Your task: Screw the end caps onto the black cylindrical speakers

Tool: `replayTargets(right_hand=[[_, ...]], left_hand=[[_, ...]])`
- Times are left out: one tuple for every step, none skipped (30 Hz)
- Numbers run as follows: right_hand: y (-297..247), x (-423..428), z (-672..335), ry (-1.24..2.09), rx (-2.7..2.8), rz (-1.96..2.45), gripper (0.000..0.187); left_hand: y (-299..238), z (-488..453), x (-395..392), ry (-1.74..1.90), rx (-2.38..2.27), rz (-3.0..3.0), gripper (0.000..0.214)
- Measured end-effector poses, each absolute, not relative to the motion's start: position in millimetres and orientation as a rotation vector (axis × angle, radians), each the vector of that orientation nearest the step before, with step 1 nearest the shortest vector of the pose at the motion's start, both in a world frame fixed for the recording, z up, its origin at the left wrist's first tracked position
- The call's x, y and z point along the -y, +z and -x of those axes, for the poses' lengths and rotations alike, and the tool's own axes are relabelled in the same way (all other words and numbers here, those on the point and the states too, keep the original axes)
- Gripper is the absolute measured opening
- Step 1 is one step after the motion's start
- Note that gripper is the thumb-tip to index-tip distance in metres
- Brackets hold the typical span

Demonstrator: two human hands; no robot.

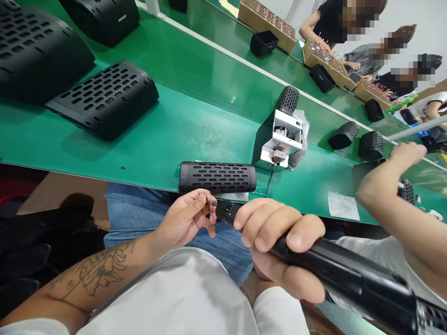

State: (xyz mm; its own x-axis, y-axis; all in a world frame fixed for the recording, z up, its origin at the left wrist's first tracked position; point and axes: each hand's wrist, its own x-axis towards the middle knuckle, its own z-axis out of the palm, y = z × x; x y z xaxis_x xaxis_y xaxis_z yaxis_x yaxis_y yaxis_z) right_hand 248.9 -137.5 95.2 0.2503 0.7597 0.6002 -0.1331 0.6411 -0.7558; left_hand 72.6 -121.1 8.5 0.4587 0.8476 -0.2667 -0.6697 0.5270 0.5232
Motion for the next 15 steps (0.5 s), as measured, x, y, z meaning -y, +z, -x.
replayTargets(right_hand=[[91.6,141.1,-248.4,0.667,1.178,0.628,0.035],[88.1,144.3,-248.1,0.668,1.185,0.619,0.036],[85.1,147.2,-247.6,0.667,1.190,0.617,0.037],[82.6,149.9,-246.8,0.666,1.205,0.623,0.041],[80.7,152.4,-245.6,0.658,1.232,0.639,0.047],[79.1,154.8,-244.0,0.640,1.266,0.663,0.055],[77.9,157.1,-242.1,0.609,1.304,0.690,0.062],[77.0,159.4,-240.2,0.575,1.342,0.725,0.066],[76.4,161.8,-238.5,0.538,1.367,0.758,0.068],[76.2,164.4,-237.3,0.506,1.382,0.776,0.068],[76.7,167.1,-237.0,0.486,1.393,0.776,0.067],[77.8,170.0,-237.7,0.488,1.410,0.769,0.066],[79.8,173.1,-239.4,0.509,1.431,0.767,0.064],[82.5,175.9,-242.2,0.543,1.456,0.765,0.061],[85.6,178.0,-245.6,0.581,1.485,0.758,0.058]], left_hand=[[9.0,-73.1,122.7,0.963,-0.533,-0.357,0.056],[9.2,-73.4,124.1,0.965,-0.526,-0.347,0.056],[9.2,-73.4,125.4,0.964,-0.522,-0.341,0.055],[9.0,-73.3,126.7,0.963,-0.516,-0.340,0.053],[8.7,-73.1,127.8,0.960,-0.510,-0.345,0.052],[8.2,-72.7,128.9,0.957,-0.503,-0.352,0.050],[7.6,-72.2,129.7,0.952,-0.496,-0.357,0.049],[6.9,-71.6,130.4,0.945,-0.487,-0.358,0.048],[6.3,-70.9,130.8,0.938,-0.479,-0.353,0.047],[5.7,-70.3,131.0,0.930,-0.471,-0.346,0.047],[5.3,-69.7,130.9,0.921,-0.466,-0.339,0.048],[5.0,-69.3,130.8,0.915,-0.464,-0.335,0.049],[5.0,-69.1,130.9,0.907,-0.470,-0.334,0.050],[5.2,-69.1,131.2,0.896,-0.479,-0.338,0.052],[5.5,-69.3,132.2,0.883,-0.494,-0.347,0.055]])
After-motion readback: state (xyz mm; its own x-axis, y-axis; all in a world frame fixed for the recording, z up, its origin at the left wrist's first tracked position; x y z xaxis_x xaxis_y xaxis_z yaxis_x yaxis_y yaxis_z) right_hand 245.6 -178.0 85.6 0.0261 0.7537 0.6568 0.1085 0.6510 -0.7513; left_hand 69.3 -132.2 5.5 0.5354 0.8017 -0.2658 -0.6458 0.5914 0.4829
